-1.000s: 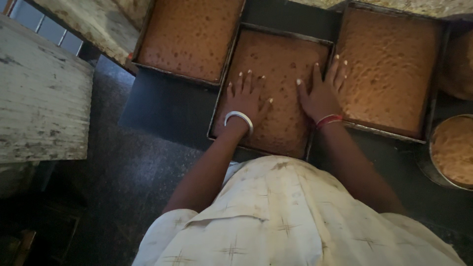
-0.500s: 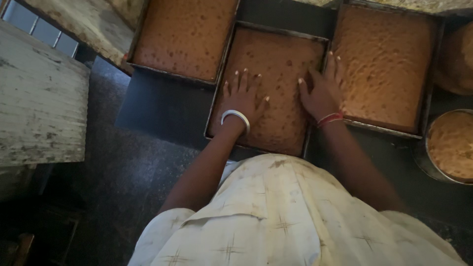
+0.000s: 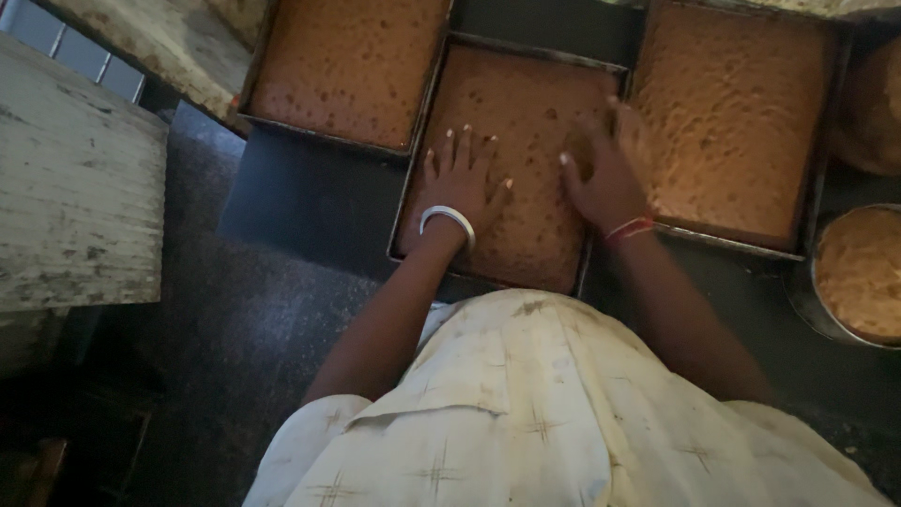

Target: The person checks baked cakes in various rectangular and circular pans by pressing their tops with their hands, moves several pans around the workstation, and carries one rectangular pan towards an oven.

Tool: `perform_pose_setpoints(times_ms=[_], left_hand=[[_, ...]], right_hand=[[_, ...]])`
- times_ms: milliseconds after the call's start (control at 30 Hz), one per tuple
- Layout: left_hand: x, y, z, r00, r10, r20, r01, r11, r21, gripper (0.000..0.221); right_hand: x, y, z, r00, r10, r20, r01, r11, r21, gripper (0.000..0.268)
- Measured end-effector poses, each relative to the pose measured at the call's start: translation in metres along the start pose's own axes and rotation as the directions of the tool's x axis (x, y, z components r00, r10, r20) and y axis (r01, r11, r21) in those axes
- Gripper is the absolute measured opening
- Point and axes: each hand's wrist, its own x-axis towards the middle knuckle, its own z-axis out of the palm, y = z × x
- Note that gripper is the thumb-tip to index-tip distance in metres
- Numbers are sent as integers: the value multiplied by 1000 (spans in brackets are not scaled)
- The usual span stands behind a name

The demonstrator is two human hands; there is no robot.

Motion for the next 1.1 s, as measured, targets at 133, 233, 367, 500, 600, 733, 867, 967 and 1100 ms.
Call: perform_pose_setpoints(times_ms=[133,233,367,500,600,733,867,967,1100], left_hand=[[0,0,0,1000,11,-17,-11,1000,-22,75],[-2,1,-2,1000,-1,-1,1,1000,-8,74],[-2,1,-3,1000,-5,14,6,1000,-9,74],[0,1,-2,1000,6,0,-6,1000,7,74],[-1,1,-2,1000,4,0,-4,1000,8,74],[-2,2,-1,1000,-8,10,7,1000,21,75],[2,-1,4,1000,4,8,-4,999,32,75],[4,-1,7,999,31,-11,-31,999,36,76],[3,0,5,999,10,36,-13,997,73,79]], right_hand=[[-1,-1,4,996,-74,40,78,990,-114,38],[-1,3,4,998,-64,-5,64,996,-55,55],[1,2,2,999,-49,-8,50,999,13,63],[4,-2,2,998,25,56,-21,998,-61,52],[3,1,4,999,-16,-27,18,998,53,70],[8,6,8,998,-47,34,49,996,-75,53],[6,5,8,998,-69,7,69,996,-52,50],[5,2,4,998,-69,5,69,997,-25,50],[6,1,5,998,-62,9,62,997,-35,52]])
